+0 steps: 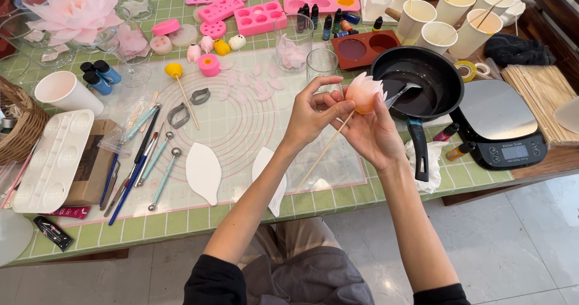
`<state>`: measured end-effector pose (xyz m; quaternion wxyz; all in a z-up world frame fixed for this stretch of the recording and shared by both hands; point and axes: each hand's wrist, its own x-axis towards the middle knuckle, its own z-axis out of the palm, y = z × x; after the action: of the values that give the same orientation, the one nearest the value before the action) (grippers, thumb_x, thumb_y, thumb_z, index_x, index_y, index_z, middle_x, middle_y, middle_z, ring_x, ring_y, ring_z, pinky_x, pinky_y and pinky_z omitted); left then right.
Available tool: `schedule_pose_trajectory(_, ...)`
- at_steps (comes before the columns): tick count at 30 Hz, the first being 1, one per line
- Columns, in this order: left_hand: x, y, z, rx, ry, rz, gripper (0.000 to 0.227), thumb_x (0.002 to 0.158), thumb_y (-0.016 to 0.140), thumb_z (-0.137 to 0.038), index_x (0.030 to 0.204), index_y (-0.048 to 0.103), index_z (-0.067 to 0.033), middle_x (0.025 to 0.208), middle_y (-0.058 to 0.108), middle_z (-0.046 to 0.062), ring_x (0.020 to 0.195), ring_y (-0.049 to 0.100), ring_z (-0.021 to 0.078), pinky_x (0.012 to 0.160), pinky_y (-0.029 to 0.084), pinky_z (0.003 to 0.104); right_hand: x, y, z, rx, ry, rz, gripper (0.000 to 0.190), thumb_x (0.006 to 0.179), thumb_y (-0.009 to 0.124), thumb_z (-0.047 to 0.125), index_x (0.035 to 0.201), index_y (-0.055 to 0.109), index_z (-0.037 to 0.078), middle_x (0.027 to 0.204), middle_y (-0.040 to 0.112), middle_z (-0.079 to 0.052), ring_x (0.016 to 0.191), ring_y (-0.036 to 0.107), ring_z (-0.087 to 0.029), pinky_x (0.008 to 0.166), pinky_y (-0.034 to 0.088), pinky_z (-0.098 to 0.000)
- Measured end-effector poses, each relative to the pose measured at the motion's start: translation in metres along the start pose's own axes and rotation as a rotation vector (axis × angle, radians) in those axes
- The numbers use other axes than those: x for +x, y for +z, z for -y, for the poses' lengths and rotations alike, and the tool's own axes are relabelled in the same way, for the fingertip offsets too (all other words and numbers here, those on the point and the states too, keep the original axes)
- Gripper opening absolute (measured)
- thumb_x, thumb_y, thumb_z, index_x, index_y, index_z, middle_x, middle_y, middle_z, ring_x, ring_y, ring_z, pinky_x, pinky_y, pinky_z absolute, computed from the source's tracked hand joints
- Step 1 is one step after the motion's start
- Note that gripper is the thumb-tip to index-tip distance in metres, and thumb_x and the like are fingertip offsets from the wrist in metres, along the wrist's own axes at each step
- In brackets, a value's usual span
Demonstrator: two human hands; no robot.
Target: Assemble a decorative flower-shaped candle by carefully attaching individual wax petals to a central base.
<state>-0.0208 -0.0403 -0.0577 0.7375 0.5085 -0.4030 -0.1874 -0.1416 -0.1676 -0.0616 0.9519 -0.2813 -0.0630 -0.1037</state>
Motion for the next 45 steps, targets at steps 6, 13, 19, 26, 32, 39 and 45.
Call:
schedule_pose_trajectory(6,0.001,-0.007,0.015,-0.121,-0.023,-0.020,0.057,0.087,0.084,-0.016,0.136,0.056,-0.0032,0.092,0.074,0.005,0.090,0.071,0.0086,0.086,0.058,0.025,0.003,0.000,-0.006,-0.240,-0.157,0.008,0.064,0.105,0.059,0.046,0.147,0.048,-0.001,0.140,0.059,-0.016,0.131,0.056,-0.026,0.124,0.038,-0.0465)
schedule_pose_trajectory(13,-0.020,0.016,-0.041,0.462,0.303,-0.182,0.068,0.074,0.092,-0.018,0.132,0.059,-0.0042,0.124,0.069,0.011,0.110,0.066,0.0218,0.092,0.054,0.039,0.013,0.006,-0.015,-0.470,-0.429,-0.121,0.050,0.108,0.059,0.021,0.147,0.042,-0.005,0.145,0.055,-0.016,0.141,0.054,-0.028,0.124,0.042,-0.0416)
schedule_pose_trajectory(19,-0.022,0.019,-0.040,0.838,0.537,-0.230,0.077,0.084,0.088,-0.014,0.151,0.052,-0.0077,0.133,0.068,0.011,0.119,0.066,0.0243,0.102,0.050,0.039,0.005,0.038,-0.023,-0.677,-0.499,-0.039,0.061,0.111,0.052,0.012,0.162,0.020,0.003,0.157,0.042,-0.011,0.145,0.043,-0.019,0.124,0.036,-0.0345)
schedule_pose_trajectory(26,-0.016,-0.010,-0.030,0.124,0.283,-0.098,0.062,0.087,0.086,-0.011,0.143,0.060,-0.0011,0.130,0.072,0.010,0.122,0.068,0.0177,0.108,0.054,0.034,-0.006,0.051,-0.014,-0.871,-0.555,0.028,0.072,0.105,0.062,0.006,0.164,0.022,-0.001,0.165,0.039,-0.013,0.153,0.041,-0.021,0.128,0.034,-0.0367)
schedule_pose_trajectory(32,-0.012,-0.031,-0.041,-0.237,0.012,0.221,0.065,0.091,0.082,-0.015,0.148,0.052,-0.0015,0.134,0.069,0.011,0.124,0.066,0.0188,0.104,0.057,0.038,-0.007,0.045,0.002,-1.017,-0.497,0.082,0.091,0.086,0.081,0.000,0.162,0.031,-0.003,0.165,0.041,-0.013,0.151,0.044,-0.022,0.126,0.037,-0.0384)
schedule_pose_trajectory(39,-0.012,-0.041,-0.043,-0.186,-0.008,0.361,0.057,0.100,0.078,-0.020,0.148,0.051,-0.0052,0.131,0.074,0.017,0.128,0.067,0.0211,0.113,0.053,0.039,-0.014,0.039,0.001,-1.074,-0.479,0.040,0.085,0.080,0.088,-0.001,0.153,0.043,-0.003,0.149,0.054,-0.009,0.141,0.053,-0.018,0.121,0.045,-0.0356)
schedule_pose_trajectory(45,-0.014,-0.028,-0.071,0.059,0.070,0.318,0.051,0.097,0.075,-0.012,0.146,0.062,-0.0094,0.139,0.069,0.006,0.121,0.068,0.0159,0.107,0.055,0.036,-0.021,0.048,0.002,-1.057,-0.464,-0.013,0.089,0.078,0.088,0.001,0.154,0.042,0.000,0.148,0.054,-0.011,0.135,0.056,-0.018,0.115,0.048,-0.0329)
